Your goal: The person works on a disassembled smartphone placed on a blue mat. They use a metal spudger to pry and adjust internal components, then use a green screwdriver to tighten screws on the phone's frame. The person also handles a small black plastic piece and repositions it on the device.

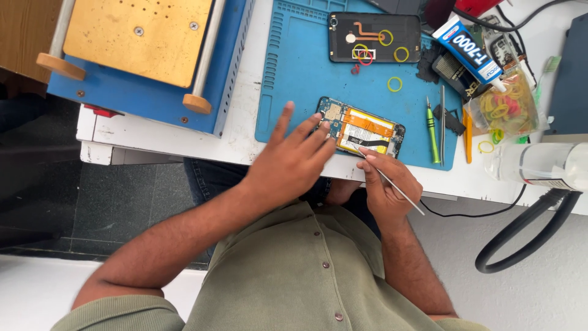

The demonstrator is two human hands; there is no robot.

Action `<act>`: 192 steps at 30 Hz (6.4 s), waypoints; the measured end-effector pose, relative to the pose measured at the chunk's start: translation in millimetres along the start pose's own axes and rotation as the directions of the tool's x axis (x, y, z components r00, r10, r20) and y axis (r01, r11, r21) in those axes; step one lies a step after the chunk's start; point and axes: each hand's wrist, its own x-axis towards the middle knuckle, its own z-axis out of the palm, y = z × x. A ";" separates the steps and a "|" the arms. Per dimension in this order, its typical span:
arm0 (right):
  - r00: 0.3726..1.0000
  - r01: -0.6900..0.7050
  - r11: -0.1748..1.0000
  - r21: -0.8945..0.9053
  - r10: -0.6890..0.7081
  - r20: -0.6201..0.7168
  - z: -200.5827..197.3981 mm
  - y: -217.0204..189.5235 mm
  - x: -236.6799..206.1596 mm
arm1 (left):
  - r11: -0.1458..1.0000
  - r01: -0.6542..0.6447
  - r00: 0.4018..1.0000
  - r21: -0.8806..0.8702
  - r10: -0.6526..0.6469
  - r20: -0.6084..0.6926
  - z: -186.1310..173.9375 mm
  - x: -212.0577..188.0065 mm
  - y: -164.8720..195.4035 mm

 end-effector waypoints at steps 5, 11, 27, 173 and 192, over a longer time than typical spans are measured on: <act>0.997 -0.069 0.995 0.075 0.070 -0.020 1.1 1.1 -15.7 | 0.968 0.157 0.985 -0.196 -0.168 -0.040 8.4 -14.8 7.2; 0.997 -0.080 0.994 0.071 0.081 -0.017 9.0 3.6 -19.0 | 0.962 0.186 0.981 -0.202 -0.194 -0.019 13.7 -20.8 4.1; 0.999 -0.031 0.998 -0.052 0.030 -0.022 43.3 -7.3 -14.8 | 0.956 0.284 0.949 -0.075 -0.269 0.168 10.2 -30.6 -20.3; 0.982 -0.167 0.982 -0.089 0.174 0.077 -6.3 -26.2 33.3 | 0.953 0.280 0.953 -0.119 -0.260 0.158 -16.4 8.2 12.5; 0.991 -0.093 0.985 -0.146 0.106 0.080 -2.9 -27.1 27.6 | 0.976 0.209 0.970 -0.057 -0.199 0.140 -10.1 -0.6 12.3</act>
